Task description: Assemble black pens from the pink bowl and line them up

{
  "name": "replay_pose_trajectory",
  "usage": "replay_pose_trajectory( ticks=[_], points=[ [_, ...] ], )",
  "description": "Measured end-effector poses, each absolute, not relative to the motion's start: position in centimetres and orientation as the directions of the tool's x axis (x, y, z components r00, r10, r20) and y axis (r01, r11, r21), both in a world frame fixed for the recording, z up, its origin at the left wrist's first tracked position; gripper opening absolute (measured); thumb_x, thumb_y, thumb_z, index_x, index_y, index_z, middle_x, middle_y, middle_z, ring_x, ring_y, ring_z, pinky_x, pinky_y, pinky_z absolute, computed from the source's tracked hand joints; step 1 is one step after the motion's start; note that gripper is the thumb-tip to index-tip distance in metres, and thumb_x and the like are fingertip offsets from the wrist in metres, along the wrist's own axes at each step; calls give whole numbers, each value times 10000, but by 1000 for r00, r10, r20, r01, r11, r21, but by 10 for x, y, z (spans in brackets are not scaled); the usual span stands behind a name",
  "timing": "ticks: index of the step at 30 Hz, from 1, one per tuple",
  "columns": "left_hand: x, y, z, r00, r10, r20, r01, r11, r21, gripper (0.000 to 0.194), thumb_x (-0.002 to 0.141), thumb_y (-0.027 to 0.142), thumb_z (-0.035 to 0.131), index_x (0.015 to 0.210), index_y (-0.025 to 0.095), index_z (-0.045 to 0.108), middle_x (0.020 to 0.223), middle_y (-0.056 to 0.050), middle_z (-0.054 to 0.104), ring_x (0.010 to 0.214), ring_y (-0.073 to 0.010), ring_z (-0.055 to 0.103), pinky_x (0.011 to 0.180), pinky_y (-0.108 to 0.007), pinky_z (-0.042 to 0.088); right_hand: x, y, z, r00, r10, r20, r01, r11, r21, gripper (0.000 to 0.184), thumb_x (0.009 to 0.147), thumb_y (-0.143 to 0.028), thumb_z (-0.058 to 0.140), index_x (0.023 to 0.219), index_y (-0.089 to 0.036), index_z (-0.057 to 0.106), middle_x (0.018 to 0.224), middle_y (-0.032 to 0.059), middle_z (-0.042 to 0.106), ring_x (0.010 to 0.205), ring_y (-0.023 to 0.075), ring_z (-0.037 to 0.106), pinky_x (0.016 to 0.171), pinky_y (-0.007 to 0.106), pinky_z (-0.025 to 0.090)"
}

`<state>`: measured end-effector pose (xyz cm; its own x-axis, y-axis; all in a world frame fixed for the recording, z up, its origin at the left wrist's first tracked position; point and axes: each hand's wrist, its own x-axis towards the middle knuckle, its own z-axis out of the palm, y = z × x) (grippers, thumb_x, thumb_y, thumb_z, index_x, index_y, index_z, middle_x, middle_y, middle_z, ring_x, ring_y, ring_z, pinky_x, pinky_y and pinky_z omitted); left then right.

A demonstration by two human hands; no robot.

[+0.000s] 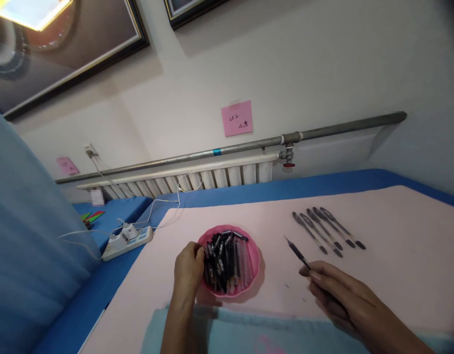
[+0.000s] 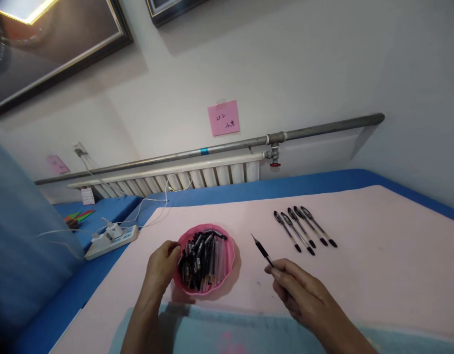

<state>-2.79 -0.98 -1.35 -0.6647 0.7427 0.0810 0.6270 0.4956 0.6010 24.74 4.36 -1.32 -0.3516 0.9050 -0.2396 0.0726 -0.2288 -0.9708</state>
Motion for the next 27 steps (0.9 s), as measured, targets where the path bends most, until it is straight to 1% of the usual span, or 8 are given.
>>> replay_pose_trajectory(
  ticks=[2, 5, 7, 10, 15, 18, 22, 27],
  points=[
    [-26, -10, -13, -648, 760, 57, 650, 511, 562, 208, 780, 258, 457, 820, 169, 641, 840, -82, 701, 782, -187, 619, 680, -265, 396, 247, 43, -12, -383, 889, -252, 50, -253, -966, 279, 715, -477, 561, 800, -213, 591, 541, -52, 439, 393, 59, 297, 376, 187, 213],
    [-22, -9, -14, -603, 798, 4, 718, 540, 439, 191, 777, 265, 474, 812, 179, 641, 820, -75, 704, 788, -193, 623, 666, -259, 387, 247, 43, -11, -440, 860, -257, 17, -278, -960, 218, 753, -415, 506, 792, -206, 556, 536, -75, 392, 384, 42, 209, 374, 181, 124],
    [-20, -9, -15, -570, 822, -20, 760, 536, 367, 201, 783, 259, 459, 838, 187, 639, 826, -71, 706, 813, -204, 624, 668, -261, 386, 247, 45, -10, -473, 843, -256, 7, -286, -958, 198, 775, -389, 481, 792, -200, 537, 541, -81, 382, 392, 40, 201, 381, 187, 117],
    [-18, -9, -16, -537, 843, -38, 790, 517, 329, 205, 776, 237, 455, 867, 201, 635, 849, -64, 707, 809, -217, 627, 643, -267, 383, 250, 48, -9, -518, 812, -270, 1, -315, -949, 191, 782, -376, 473, 784, -193, 529, 550, -80, 396, 399, 39, 220, 384, 192, 123],
    [-16, -10, -13, -527, 848, -55, 800, 516, 305, 203, 774, 212, 449, 855, 223, 635, 846, -41, 708, 808, -212, 623, 639, -263, 375, 251, 47, -6, -532, 799, -280, 0, -331, -944, 194, 786, -375, 469, 780, -190, 524, 558, -73, 410, 414, 44, 241, 386, 196, 127],
    [-19, -12, -9, -579, 816, 3, 767, 543, 343, 224, 801, 231, 416, 864, 204, 629, 869, -61, 704, 826, -213, 618, 677, -273, 389, 248, 45, -5, -510, 818, -268, -8, -316, -949, 192, 791, -374, 459, 780, -191, 516, 550, -78, 391, 412, 42, 211, 391, 201, 112],
    [-26, -16, -3, -672, 734, 99, 697, 581, 421, 263, 825, 238, 384, 917, 188, 625, 936, -72, 691, 865, -206, 611, 724, -278, 405, 247, 44, -7, -480, 832, -278, 2, -316, -949, 200, 766, -400, 498, 783, -202, 522, 551, -76, 384, 406, 46, 222, 388, 204, 110],
    [-29, -18, -3, -680, 719, 142, 701, 581, 413, 267, 809, 179, 402, 926, 157, 641, 972, -89, 669, 913, -198, 585, 790, -279, 406, 247, 45, -11, -462, 838, -292, 41, -308, -950, 234, 772, -444, 503, 802, -212, 522, 544, -67, 391, 408, 61, 240, 392, 214, 126]
  ],
)
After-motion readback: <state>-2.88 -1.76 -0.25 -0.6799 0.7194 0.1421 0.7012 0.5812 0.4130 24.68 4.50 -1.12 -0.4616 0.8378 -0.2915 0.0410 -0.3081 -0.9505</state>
